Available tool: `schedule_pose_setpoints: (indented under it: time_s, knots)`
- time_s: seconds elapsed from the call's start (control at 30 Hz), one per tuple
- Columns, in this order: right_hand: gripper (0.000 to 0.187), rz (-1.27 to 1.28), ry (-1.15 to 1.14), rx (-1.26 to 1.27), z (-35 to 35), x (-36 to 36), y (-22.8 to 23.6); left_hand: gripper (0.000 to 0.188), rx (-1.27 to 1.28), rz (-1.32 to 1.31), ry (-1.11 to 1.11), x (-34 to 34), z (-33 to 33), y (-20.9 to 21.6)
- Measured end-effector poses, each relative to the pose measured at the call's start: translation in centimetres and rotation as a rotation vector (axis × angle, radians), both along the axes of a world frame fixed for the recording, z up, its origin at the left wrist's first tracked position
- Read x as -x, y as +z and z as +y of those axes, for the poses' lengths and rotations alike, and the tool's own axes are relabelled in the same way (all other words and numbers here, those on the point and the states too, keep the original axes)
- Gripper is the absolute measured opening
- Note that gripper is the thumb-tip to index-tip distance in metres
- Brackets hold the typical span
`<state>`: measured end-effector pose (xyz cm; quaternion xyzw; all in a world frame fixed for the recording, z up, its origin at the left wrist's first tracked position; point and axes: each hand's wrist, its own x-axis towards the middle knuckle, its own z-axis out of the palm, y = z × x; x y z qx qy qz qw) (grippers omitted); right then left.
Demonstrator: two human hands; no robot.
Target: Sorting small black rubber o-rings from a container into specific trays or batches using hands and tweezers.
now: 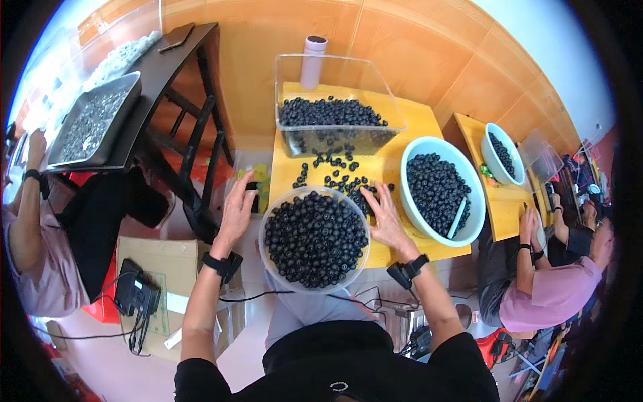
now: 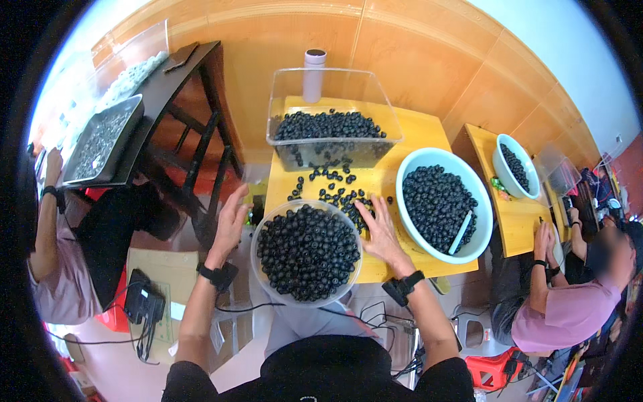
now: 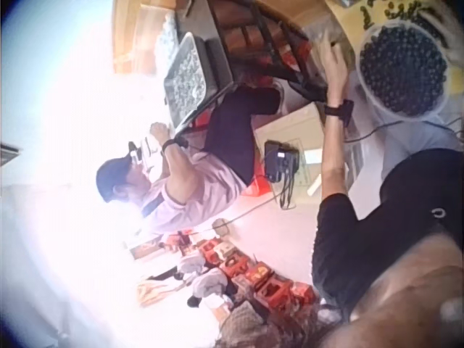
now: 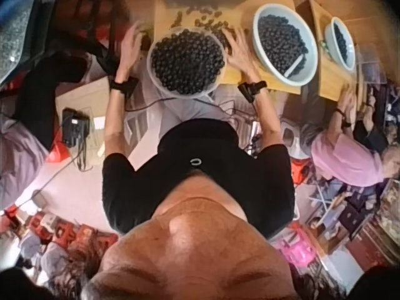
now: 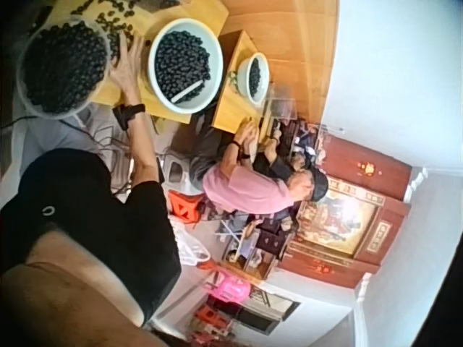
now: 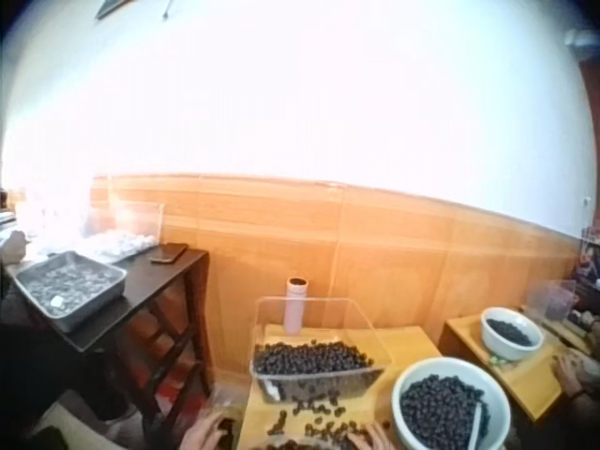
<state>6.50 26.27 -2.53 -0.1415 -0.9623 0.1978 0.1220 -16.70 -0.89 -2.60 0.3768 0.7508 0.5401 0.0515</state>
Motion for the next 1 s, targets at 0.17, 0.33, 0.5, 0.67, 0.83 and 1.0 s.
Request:
schedule_pose_setpoints:
  time_s: [0.17,0.33,0.5,0.67,0.83,1.0]
  knots:
    - [0.058,-0.018,0.081,-0.111,1.2,0.9,0.4,0.038,-0.332,-0.437,0.281,-4.9,-5.2,1.5]
    - [0.044,0.069,0.090,-0.181,0.4,2.0,0.4,0.030,-0.477,-0.613,0.588,-11.0,-10.6,-2.0]
    - [0.031,0.143,0.113,-0.223,-0.2,1.4,0.4,0.020,-0.423,-0.725,0.697,-16.9,-12.1,-3.9]
    - [0.017,0.101,0.062,-0.306,-0.4,1.1,0.2,0.017,-0.409,-0.791,0.659,-17.5,-11.7,-3.0]
    - [0.016,0.112,0.051,-0.347,-0.6,1.1,0.4,0.017,-0.421,-0.731,0.607,-17.2,-11.4,-1.5]
    - [0.016,0.148,0.018,-0.353,-0.5,0.9,-0.1,0.017,-0.386,-0.727,0.595,-18.4,-11.3,-1.5]
